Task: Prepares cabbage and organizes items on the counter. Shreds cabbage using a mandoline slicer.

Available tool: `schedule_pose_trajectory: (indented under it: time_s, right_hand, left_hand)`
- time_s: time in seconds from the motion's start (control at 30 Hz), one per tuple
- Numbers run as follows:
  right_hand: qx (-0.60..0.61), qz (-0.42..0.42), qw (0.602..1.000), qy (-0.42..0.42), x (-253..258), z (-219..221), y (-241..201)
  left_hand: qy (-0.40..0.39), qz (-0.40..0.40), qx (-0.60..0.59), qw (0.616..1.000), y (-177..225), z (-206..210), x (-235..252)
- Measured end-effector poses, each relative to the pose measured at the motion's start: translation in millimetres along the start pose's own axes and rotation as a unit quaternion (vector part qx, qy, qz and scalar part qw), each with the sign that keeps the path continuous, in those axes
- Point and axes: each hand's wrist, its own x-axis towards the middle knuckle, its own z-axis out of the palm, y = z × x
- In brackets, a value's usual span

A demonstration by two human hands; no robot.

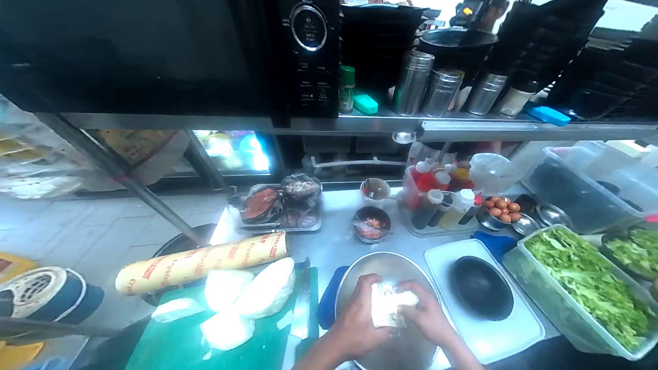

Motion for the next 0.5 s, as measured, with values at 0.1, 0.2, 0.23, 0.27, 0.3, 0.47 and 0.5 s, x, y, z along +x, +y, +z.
schedule_pose_trajectory:
  time_s: [0.1,0.2,0.23,0.27,0.3,0.47,0.5]
  right_hand:
    - [-0.031,0.071,0.997,-0.002,-1.6,1.9,37.8]
    - [-0.043,0.116,0.992,-0.005,-7.7,0.6,50.2]
    - [-0.036,0.098,0.995,-0.005,-6.3,0.8,36.4]
    - [-0.023,0.068,0.997,-0.006,-5.6,2.1,20.0]
    - [-0.009,0.039,0.999,-0.007,-5.4,3.7,7.6]
    - [-0.035,0.103,0.994,-0.013,-4.3,2.1,39.6]
    - [-0.033,0.106,0.994,-0.013,-3.9,1.1,35.8]
  left_hand:
    - [-0.002,0.000,0.001,1.000,0.9,-1.3,-1.0]
    - [0.003,-0.002,0.003,1.000,0.1,-1.7,-4.2]
    - [0.005,-0.006,0.006,1.000,-0.1,-2.1,-4.2]
    - [0.004,-0.013,0.009,1.000,0.7,-1.9,-5.1]
    - [0.001,-0.018,0.010,1.000,2.2,-1.4,-6.3]
    - [-0.001,-0.006,0.007,1.000,4.2,-3.8,-5.5]
    - [0.005,-0.002,0.007,1.000,2.9,-3.5,-4.9]
